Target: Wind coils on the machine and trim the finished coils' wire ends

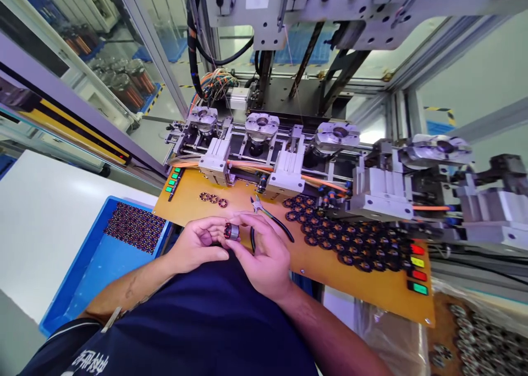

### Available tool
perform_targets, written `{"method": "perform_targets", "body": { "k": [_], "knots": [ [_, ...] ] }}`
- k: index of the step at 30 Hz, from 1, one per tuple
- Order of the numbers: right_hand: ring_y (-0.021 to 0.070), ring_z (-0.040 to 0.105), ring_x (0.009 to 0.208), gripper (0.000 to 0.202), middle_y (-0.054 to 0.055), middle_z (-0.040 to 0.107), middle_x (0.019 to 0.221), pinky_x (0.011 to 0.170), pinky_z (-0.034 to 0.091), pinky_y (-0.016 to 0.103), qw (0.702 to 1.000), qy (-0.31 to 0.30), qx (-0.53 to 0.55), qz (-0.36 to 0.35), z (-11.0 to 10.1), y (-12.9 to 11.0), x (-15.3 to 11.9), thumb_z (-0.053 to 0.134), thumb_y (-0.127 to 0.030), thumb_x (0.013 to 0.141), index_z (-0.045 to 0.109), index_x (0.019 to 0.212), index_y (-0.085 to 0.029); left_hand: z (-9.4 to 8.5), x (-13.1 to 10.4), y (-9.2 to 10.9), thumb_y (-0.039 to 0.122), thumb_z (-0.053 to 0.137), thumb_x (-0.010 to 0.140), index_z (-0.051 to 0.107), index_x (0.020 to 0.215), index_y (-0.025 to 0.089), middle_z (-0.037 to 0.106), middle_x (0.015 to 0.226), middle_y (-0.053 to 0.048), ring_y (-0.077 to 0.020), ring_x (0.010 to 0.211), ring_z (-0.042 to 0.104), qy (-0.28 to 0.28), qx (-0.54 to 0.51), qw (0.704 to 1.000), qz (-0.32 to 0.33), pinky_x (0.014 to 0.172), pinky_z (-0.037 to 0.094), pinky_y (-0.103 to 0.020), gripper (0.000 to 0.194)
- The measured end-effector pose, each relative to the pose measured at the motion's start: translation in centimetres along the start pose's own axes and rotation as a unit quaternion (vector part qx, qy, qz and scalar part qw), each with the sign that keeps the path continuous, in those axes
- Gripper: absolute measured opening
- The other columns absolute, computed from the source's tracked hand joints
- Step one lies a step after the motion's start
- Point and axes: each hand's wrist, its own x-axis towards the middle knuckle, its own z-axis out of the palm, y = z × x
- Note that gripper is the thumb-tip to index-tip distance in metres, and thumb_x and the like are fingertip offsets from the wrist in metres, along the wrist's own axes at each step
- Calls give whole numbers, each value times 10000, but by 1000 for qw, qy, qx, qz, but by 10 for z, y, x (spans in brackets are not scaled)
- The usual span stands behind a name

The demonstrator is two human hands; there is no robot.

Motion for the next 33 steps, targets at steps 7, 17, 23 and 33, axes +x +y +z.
{"method": "perform_targets", "body": {
  "k": [7, 17, 23, 33],
  "knots": [
    [240, 652, 1046, 377, 95, 681, 1080, 926, 562, 455, 993, -49, -59, -91, 5, -2, 7, 629, -119, 874, 575, 1232, -225, 1, 2, -4, 378, 815, 714, 644, 1077, 127, 740, 958, -89, -146, 796, 687, 72, 171, 981, 51, 756, 568, -273, 473],
    [294, 602, 957, 170, 165, 659, 1004, 840, 524, 499, 929, -59, -364, -37, -88, 80, -11, 577, -201, 922, 696, 1013, -122, -104, 12, -34, 254, 735, 777, 694, 922, 161, 703, 860, -101, -266, 873, 657, 230, 550, 798, 88, 888, 513, -453, 177],
    [337, 531, 1061, 186, 179, 599, 1148, 877, 481, 530, 907, -84, -412, -11, -90, 107, -10, 570, -236, 908, 729, 897, -139, -115, 30, -47, 370, 762, 773, 677, 1013, 156, 714, 956, -116, -268, 936, 646, 242, 590, 761, 119, 912, 510, -444, 332],
    [247, 620, 974, 137, 125, 613, 1132, 796, 565, 426, 956, -72, -281, -43, -62, 36, 7, 593, -232, 923, 724, 909, -195, -64, -8, -4, 370, 670, 863, 661, 1139, 192, 726, 1111, -104, -228, 1040, 680, 142, 485, 846, 168, 964, 541, -427, 329]
  ]
}}
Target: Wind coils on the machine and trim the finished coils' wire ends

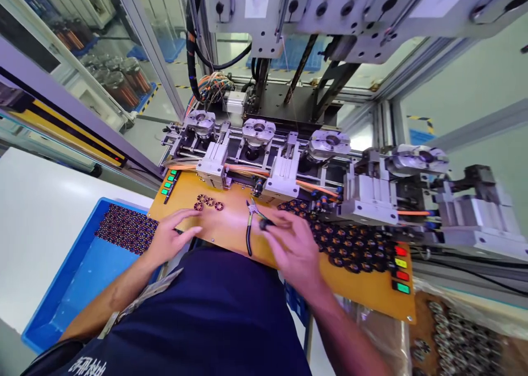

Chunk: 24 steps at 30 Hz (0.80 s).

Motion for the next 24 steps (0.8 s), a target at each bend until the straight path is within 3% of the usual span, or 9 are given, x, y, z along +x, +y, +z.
{"method": "perform_targets", "body": {
  "k": [2, 4, 5, 7, 13, 16, 18, 21, 24],
  "knots": [
    [226, 628, 1026, 109, 102, 593, 1195, 797, 579, 375, 996, -5, 90, -26, -4, -36, 13, 599, -213, 925, 707, 937, -221, 1, 6, 29, 387, 650, 880, 624, 1235, 190, 746, 1079, -97, -198, 968, 715, -107, -159, 981, 12, 890, 581, -357, 406],
    [234, 618, 1082, 131, 99, 578, 1226, 837, 573, 383, 976, -8, 211, -44, -6, -66, 28, 629, -139, 894, 694, 962, -231, 2, 11, 53, 402, 673, 861, 595, 1288, 177, 744, 1104, -114, -204, 967, 726, -164, -320, 933, 10, 877, 588, -342, 489],
    [237, 614, 1095, 168, 102, 574, 1232, 853, 568, 393, 966, -9, 255, -50, -6, -77, 34, 639, -105, 879, 690, 975, -233, 2, 13, 61, 396, 683, 855, 603, 1282, 171, 739, 1126, -123, -212, 982, 726, -162, -371, 915, 5, 888, 586, -344, 489],
    [232, 620, 1084, 200, 109, 580, 1229, 854, 567, 393, 953, -15, 297, -59, -5, -89, 46, 642, -80, 869, 688, 989, -233, 0, 13, 70, 360, 679, 864, 640, 1237, 175, 730, 1170, -122, -217, 1028, 719, -122, -395, 911, 2, 927, 573, -344, 418],
    [241, 648, 1064, 97, 128, 644, 1172, 888, 571, 405, 927, -114, 357, -14, 5, -92, 64, 609, -216, 919, 706, 928, -209, -13, 8, 68, 324, 686, 859, 693, 1140, 159, 761, 1090, -107, -215, 984, 728, -3, -236, 971, 45, 905, 567, -324, 326],
    [236, 655, 1068, 109, 123, 654, 1161, 916, 562, 404, 913, -158, 376, -1, 9, -90, 73, 605, -237, 929, 710, 931, -210, -12, 7, 56, 342, 684, 859, 691, 1137, 165, 769, 1061, -99, -208, 948, 734, 33, -192, 979, 60, 885, 571, -311, 329],
    [228, 657, 1072, 126, 117, 662, 1151, 915, 564, 387, 916, -186, 354, -34, 9, -85, 89, 592, -243, 939, 712, 939, -207, -8, 6, 37, 379, 691, 848, 669, 1179, 185, 765, 1077, -94, -208, 949, 732, 60, -151, 986, 43, 884, 576, -316, 385],
    [210, 673, 1011, 151, 99, 689, 1103, 879, 571, 359, 940, -189, 259, -117, 11, -72, 135, 589, -261, 935, 723, 906, -198, 1, 6, -4, 417, 651, 868, 617, 1250, 181, 738, 1133, -125, -239, 1015, 708, 123, -70, 990, -18, 939, 562, -394, 451],
    [225, 674, 923, 171, 99, 709, 1016, 885, 549, 413, 954, -162, 205, -147, 23, -58, 198, 626, -292, 891, 733, 821, -179, 11, 7, -39, 409, 675, 843, 558, 1311, 127, 639, 1299, -207, -332, 1216, 603, 160, -29, 985, -52, 1067, 451, -552, 559]
  ]
}}
